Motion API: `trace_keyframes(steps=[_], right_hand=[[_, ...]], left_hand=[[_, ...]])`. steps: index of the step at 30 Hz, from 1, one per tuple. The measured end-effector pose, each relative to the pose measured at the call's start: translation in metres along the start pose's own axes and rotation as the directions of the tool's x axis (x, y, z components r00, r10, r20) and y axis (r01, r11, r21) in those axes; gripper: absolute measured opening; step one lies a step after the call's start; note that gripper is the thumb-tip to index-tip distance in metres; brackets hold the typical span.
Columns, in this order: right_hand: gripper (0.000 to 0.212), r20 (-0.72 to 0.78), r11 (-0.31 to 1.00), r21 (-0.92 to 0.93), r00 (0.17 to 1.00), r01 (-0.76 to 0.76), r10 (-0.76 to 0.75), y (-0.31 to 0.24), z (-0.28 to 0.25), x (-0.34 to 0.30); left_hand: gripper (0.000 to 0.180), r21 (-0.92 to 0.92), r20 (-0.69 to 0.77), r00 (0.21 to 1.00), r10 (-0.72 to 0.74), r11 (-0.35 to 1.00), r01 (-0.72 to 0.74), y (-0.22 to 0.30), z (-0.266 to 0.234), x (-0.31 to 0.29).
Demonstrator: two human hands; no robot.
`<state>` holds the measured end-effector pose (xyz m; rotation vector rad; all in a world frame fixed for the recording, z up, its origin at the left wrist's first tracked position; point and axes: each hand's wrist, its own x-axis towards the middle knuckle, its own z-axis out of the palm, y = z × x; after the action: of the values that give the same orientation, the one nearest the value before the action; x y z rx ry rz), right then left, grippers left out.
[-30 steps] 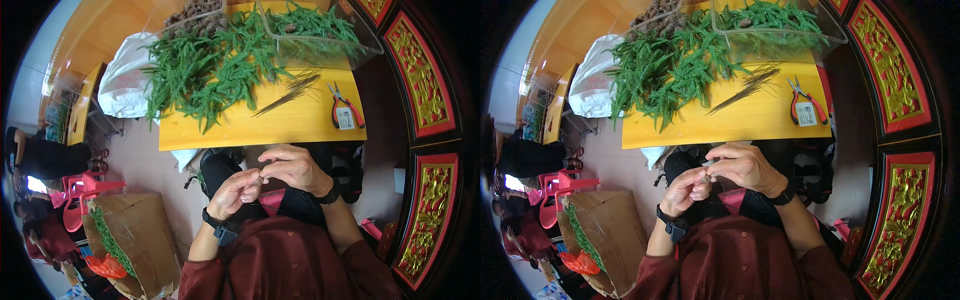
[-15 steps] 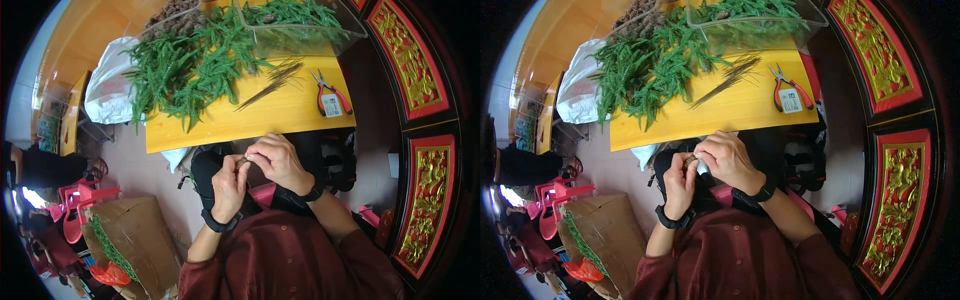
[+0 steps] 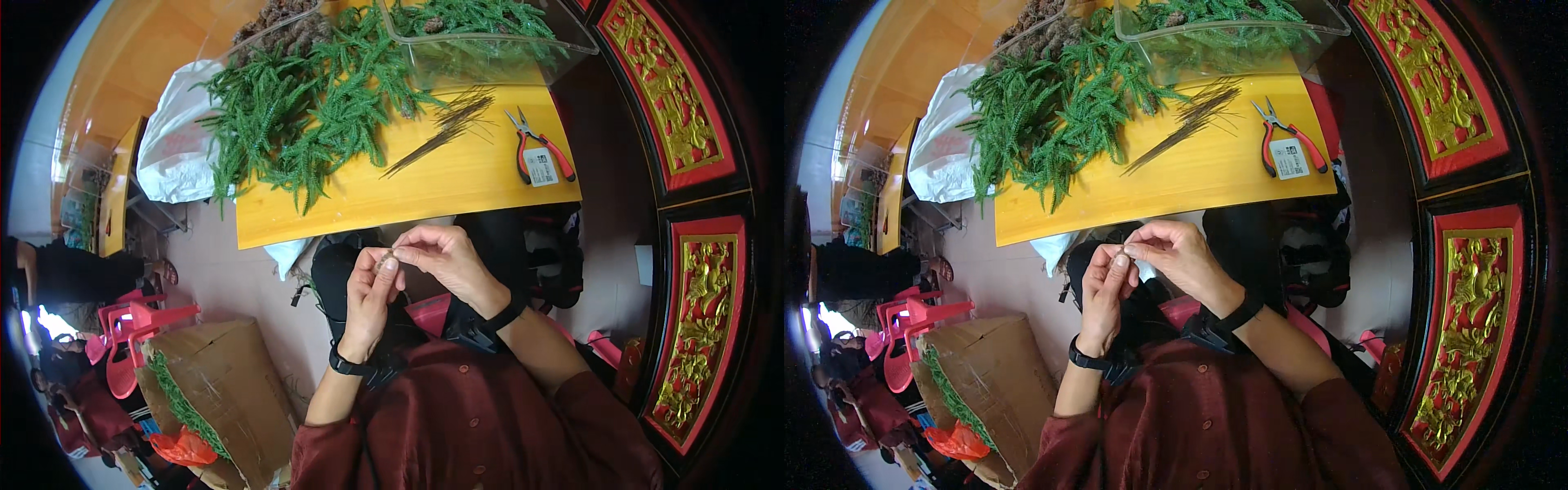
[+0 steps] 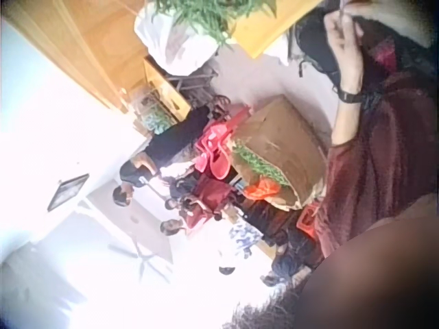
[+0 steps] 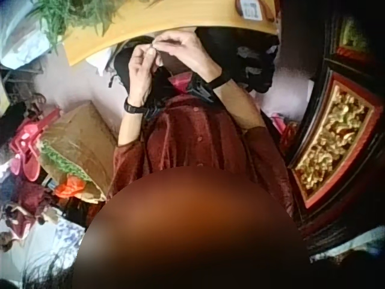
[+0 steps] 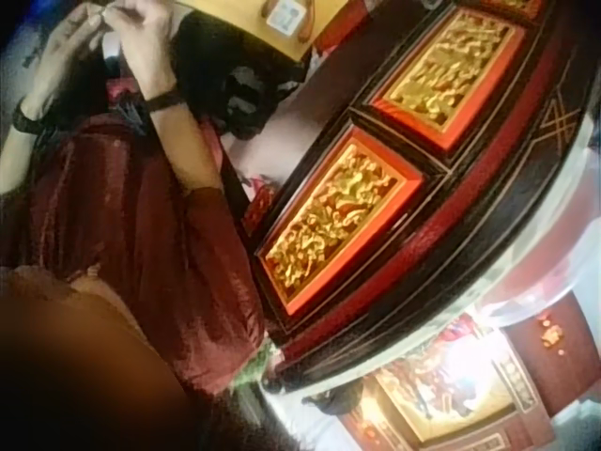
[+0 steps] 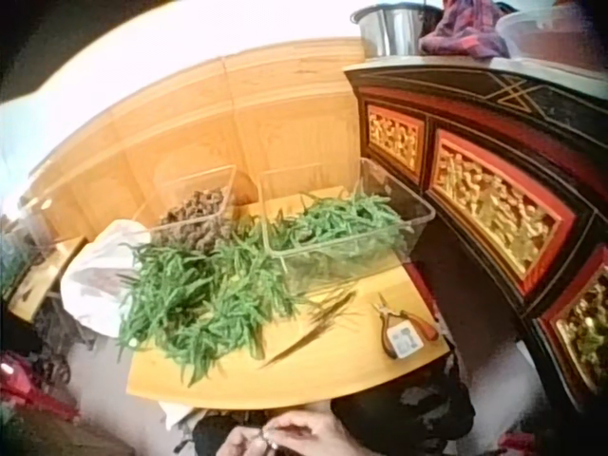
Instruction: Assembling artificial plant decorations by attaching plastic leaves and small decorative elements to wire stems.
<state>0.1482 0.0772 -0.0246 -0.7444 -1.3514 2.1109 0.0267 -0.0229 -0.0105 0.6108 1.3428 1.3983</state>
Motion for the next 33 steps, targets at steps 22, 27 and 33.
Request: trace_keyframes(steps=[22, 27, 33], right_hand=[[0.012, -0.079, 0.964, 0.237, 0.987, -0.121, 0.144, -0.030, -0.012, -0.016], [0.013, -0.070, 0.962, 0.246, 0.988, -0.114, 0.135, -0.041, -0.017, -0.023], [0.013, -0.075, 0.959, 0.261, 0.989, -0.105, 0.129, -0.056, -0.035, -0.034]], left_hand=[[0.019, 0.949, 0.258, 0.691, 0.675, -0.043, -0.313, 0.103, 0.016, 0.083], [0.025, 0.985, 0.172, 0.775, 0.608, -0.086, -0.152, 0.099, 0.036, 0.137], [0.023, 0.985, 0.013, 0.858, 0.513, 0.142, -0.100, 0.099, 0.036, 0.160]])
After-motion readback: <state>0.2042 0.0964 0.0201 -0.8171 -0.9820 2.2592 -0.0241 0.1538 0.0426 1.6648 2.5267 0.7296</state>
